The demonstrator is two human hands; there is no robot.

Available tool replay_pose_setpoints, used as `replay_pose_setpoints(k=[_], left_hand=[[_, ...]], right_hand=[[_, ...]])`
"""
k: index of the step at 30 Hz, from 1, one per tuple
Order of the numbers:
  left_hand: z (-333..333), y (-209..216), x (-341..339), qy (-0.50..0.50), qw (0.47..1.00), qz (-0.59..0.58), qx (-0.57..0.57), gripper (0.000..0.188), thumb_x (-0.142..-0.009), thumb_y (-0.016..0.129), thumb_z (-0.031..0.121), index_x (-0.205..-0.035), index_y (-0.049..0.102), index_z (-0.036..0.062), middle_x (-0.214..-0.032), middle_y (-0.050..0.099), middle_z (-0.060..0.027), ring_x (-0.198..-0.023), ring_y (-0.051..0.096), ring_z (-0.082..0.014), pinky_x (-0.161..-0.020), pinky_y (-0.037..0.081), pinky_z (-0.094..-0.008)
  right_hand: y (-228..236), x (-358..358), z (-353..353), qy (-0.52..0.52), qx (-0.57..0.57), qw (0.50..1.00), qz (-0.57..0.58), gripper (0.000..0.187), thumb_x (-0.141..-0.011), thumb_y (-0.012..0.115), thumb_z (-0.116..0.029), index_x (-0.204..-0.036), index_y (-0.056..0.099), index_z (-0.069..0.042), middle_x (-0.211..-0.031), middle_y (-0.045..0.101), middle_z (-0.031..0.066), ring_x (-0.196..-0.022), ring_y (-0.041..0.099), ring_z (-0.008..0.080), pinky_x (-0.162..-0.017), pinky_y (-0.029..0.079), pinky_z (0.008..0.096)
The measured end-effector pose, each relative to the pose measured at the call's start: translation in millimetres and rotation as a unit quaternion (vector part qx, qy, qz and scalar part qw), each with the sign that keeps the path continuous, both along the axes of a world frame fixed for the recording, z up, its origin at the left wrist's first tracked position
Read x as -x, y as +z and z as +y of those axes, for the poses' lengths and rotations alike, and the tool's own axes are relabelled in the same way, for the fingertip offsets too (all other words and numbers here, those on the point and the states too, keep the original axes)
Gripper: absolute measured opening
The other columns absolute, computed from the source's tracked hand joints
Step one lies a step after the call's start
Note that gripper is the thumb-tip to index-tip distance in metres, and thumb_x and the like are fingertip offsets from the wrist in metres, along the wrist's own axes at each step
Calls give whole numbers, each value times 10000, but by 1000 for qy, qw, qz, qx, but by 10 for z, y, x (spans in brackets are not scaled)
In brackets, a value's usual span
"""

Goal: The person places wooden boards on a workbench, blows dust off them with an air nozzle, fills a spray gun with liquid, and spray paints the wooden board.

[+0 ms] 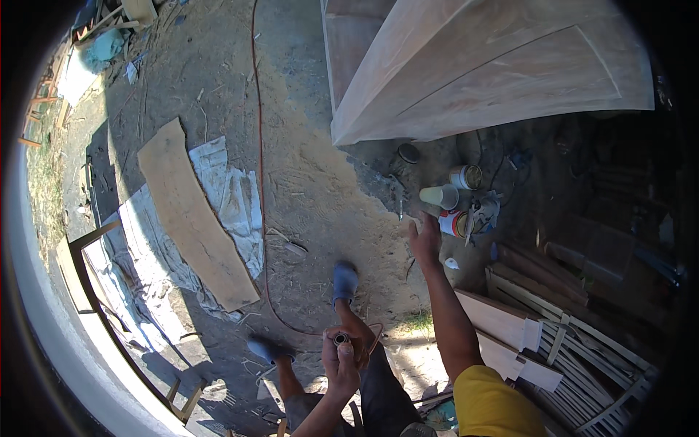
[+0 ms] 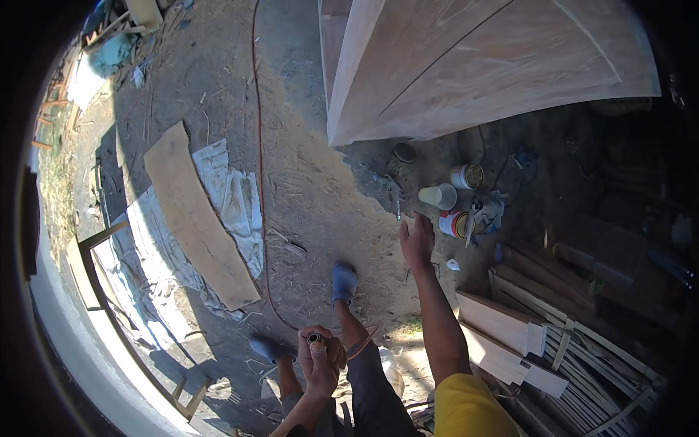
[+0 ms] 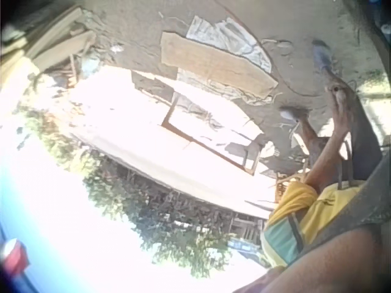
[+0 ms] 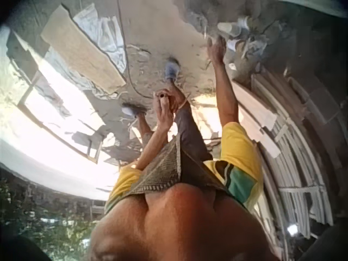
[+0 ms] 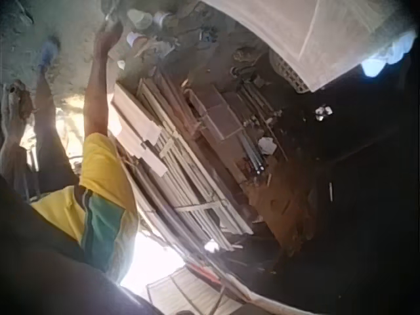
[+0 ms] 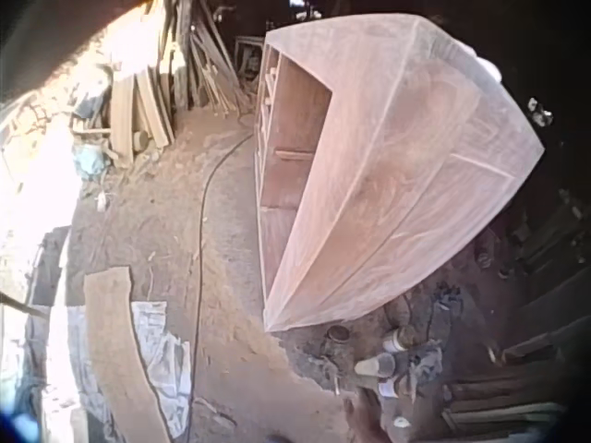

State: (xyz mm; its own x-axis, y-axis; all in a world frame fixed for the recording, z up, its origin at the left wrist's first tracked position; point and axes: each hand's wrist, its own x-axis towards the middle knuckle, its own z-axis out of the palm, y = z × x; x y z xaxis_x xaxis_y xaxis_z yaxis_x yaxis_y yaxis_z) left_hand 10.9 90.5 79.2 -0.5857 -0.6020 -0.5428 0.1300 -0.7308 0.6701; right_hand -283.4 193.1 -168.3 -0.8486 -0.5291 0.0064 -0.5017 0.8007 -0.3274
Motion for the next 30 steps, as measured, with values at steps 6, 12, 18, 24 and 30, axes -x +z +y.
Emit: replay_pose_setpoints(k=[6, 12, 18, 24, 30], left_hand=[[-261, 939, -296, -25, 996, 1, 81, 409, -1106, 492, 508, -1188, 483, 108, -716, 422, 25, -539, 356, -47, -474, 293, -238], [-573, 1833, -734, 53, 979, -25, 196, 296, -1141, 450, 374, -1200, 495, 87, -743, 402, 47, -556, 328, -28, -480, 253, -236], [-910, 2215, -1234, 127, 935, -167, 286, 293, -1139, 479, 346, -1228, 547, 74, -742, 398, 67, -575, 322, -16, -495, 267, -221], [-1027, 1896, -1801, 97, 881, -301, 351, 318, -1144, 462, 343, -1246, 546, 54, -764, 389, 50, -655, 333, -29, -575, 272, -223], [-933, 1457, -1972, -164, 799, -372, 443, 211, -1109, 530, 201, -1206, 546, 13, -914, 565, -85, -750, 495, -167, -684, 431, -340]], right_hand=[[3322, 174, -331, -36, 253, 963, 82, 202, -1000, 679, -61, -1183, 671, 22, -1094, 744, 172, -964, 753, 271, -867, 586, 372], [5618, 1252, -1726, 57, 366, 903, 218, 363, -995, 722, -268, -1264, 649, -35, -1167, 728, 169, -1044, 724, 300, -922, 564, 401], [6039, 2071, -2318, 34, 287, 921, 262, 450, -996, 689, -439, -1226, 702, -53, -1172, 765, 147, -1052, 747, 293, -892, 576, 407], [4338, 421, -1384, 27, 408, 913, 1, 235, -1027, 693, -235, -980, 739, -10, -756, 725, 44, -675, 651, 57, -650, 520, 259], [1891, -1487, 942, -132, 108, 969, -181, 267, -1005, 652, -264, -888, 664, -24, -825, 699, 245, -818, 691, 469, -684, 544, 503]])
